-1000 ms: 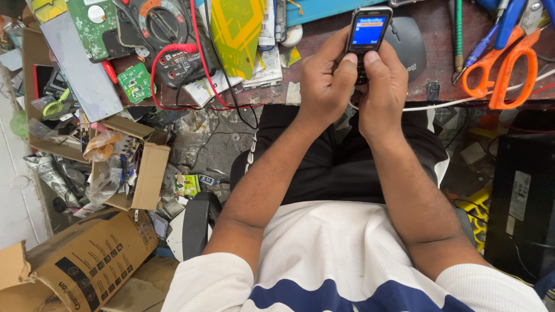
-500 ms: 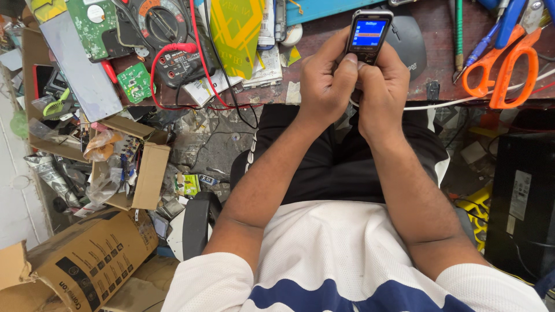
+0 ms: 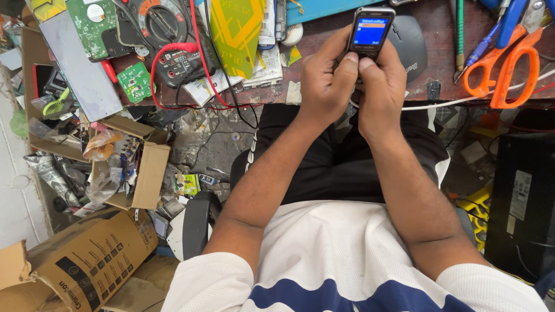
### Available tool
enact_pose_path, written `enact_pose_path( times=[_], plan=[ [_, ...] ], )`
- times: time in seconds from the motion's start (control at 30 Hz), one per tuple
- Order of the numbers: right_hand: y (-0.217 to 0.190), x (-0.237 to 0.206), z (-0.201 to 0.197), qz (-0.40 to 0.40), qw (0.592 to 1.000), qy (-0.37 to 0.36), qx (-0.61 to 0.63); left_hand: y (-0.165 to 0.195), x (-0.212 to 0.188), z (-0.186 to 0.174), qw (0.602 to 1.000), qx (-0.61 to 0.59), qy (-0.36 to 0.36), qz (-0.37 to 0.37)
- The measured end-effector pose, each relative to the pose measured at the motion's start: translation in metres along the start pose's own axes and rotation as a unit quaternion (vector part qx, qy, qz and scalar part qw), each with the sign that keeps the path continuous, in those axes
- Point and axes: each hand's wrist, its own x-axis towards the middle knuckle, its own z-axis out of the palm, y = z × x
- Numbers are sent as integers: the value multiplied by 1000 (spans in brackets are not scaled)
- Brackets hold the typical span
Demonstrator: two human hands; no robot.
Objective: The person holds a small feature phone at a cluttered workbench and touches its circuit board with a soldering iron. They then plug a charging cable into the phone, press its keypad buttons, and hold the phone while watching its screen for the remainder of the clip.
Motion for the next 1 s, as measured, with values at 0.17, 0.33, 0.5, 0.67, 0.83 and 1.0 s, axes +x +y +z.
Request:
enact_pose_path(
  times=[0.17, 0.33, 0.5, 0.67, 0.83, 1.0],
  plan=[
    [-2, -1, 1, 17, 1000, 20, -4, 1, 0, 0, 1000, 7, 1, 0],
    [-4, -1, 3, 26, 999, 32, -7, 3, 1, 0, 1000, 3, 3, 0],
    [-4, 0, 2, 2, 1000, 11, -16, 5, 1, 0, 1000, 3, 1, 6],
    [-3, 1, 5, -7, 999, 11, -45, 5, 2, 0, 1000, 22, 3, -21],
    [-3, 2, 4, -1, 999, 16, -28, 5, 3, 0, 1000, 22, -1, 4],
    [-1, 1, 3, -6, 1000, 14, -26, 3, 3, 0, 1000, 25, 0, -10]
  ],
)
